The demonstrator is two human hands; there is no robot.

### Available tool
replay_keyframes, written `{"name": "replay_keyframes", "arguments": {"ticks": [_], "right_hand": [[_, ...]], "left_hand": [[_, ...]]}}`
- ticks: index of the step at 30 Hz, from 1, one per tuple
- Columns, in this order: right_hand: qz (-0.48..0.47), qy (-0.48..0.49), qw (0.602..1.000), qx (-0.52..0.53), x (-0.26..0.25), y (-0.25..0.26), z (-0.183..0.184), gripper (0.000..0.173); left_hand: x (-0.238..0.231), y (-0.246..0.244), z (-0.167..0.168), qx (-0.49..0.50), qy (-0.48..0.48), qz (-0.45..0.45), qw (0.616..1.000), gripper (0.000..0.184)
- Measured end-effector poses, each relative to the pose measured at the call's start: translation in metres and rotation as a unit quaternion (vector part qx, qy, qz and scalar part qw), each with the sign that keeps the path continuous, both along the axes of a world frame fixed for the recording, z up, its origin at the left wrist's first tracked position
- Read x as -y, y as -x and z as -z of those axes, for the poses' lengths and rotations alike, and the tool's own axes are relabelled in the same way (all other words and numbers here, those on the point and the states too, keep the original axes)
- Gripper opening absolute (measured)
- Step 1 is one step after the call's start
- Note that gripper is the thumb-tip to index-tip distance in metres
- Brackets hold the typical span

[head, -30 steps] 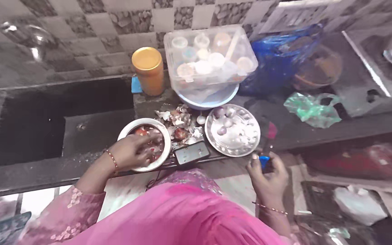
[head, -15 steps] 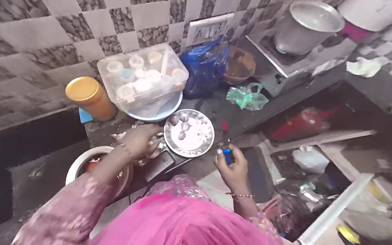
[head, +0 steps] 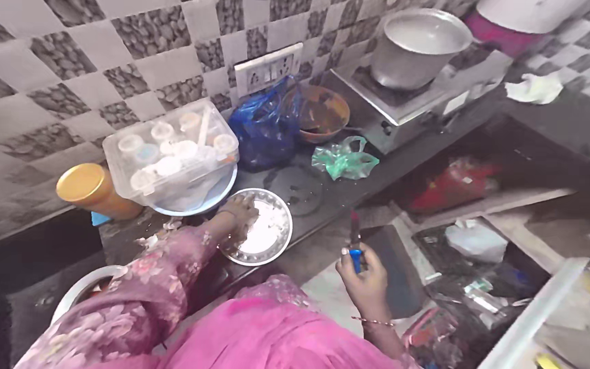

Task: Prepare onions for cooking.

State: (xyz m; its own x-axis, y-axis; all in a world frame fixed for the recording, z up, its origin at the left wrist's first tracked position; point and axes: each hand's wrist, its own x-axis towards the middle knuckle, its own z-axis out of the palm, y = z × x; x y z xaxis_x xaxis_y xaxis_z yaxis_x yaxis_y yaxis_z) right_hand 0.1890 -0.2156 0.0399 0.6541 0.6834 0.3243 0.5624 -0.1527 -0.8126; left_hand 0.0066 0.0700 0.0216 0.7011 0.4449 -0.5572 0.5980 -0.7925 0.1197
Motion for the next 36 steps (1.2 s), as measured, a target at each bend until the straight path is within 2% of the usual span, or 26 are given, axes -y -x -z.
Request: {"name": "replay_keyframes", "arguments": {"ticks": [3, 10, 14, 18, 22, 23, 27, 29, 32, 34, 35, 36], "right_hand": [[-0.019, -0.005, 1.0, 0.002, -0.006, -0.016, 0.001, 0.038], [-0.062, -0.011, 0.998, -0.001, -0.028, -0.031, -0.004, 0.036], [-0.087, -0.01, 0.996, -0.019, -0.034, -0.038, 0.002, 0.038], [-0.102, -0.005, 0.994, -0.03, -0.036, -0.038, 0.005, 0.037], [-0.109, -0.012, 0.994, -0.013, -0.034, -0.038, 0.005, 0.036], [-0.109, -0.014, 0.994, -0.013, -0.033, -0.037, 0.005, 0.035], [-0.106, -0.015, 0.994, -0.017, -0.027, -0.035, 0.005, 0.035], [-0.103, -0.016, 0.994, -0.018, -0.023, -0.033, 0.003, 0.035], [-0.093, -0.016, 0.995, -0.021, -0.019, -0.029, 0.003, 0.035], [-0.088, -0.017, 0.996, -0.02, -0.016, -0.025, 0.003, 0.034], [-0.086, -0.018, 0.996, -0.02, -0.014, -0.023, 0.003, 0.034], [-0.084, -0.017, 0.996, -0.021, -0.013, -0.021, 0.002, 0.034]], "left_hand": [[-0.006, 0.0, 0.006, -0.002, -0.001, 0.02, 1.0, 0.09], [0.002, -0.007, -0.006, -0.037, 0.009, 0.056, 0.998, 0.069], [0.002, -0.004, 0.008, 0.017, 0.006, 0.064, 0.998, 0.043], [0.007, -0.008, 0.013, 0.008, -0.004, 0.045, 0.999, 0.05], [0.016, -0.014, 0.005, -0.037, -0.013, 0.043, 0.998, 0.064], [0.017, -0.015, 0.004, -0.041, -0.018, 0.047, 0.998, 0.063], [0.016, -0.017, 0.005, -0.042, -0.016, 0.052, 0.998, 0.037], [0.016, -0.019, 0.006, -0.044, -0.015, 0.043, 0.998, 0.039], [0.02, -0.02, 0.003, -0.06, -0.012, 0.035, 0.998, 0.052], [0.019, -0.003, 0.02, 0.012, -0.063, 0.088, 0.994, 0.048], [0.014, 0.014, 0.047, 0.138, -0.134, 0.147, 0.97, 0.04], [0.015, 0.02, 0.064, 0.248, -0.197, 0.176, 0.932, 0.043]]}}
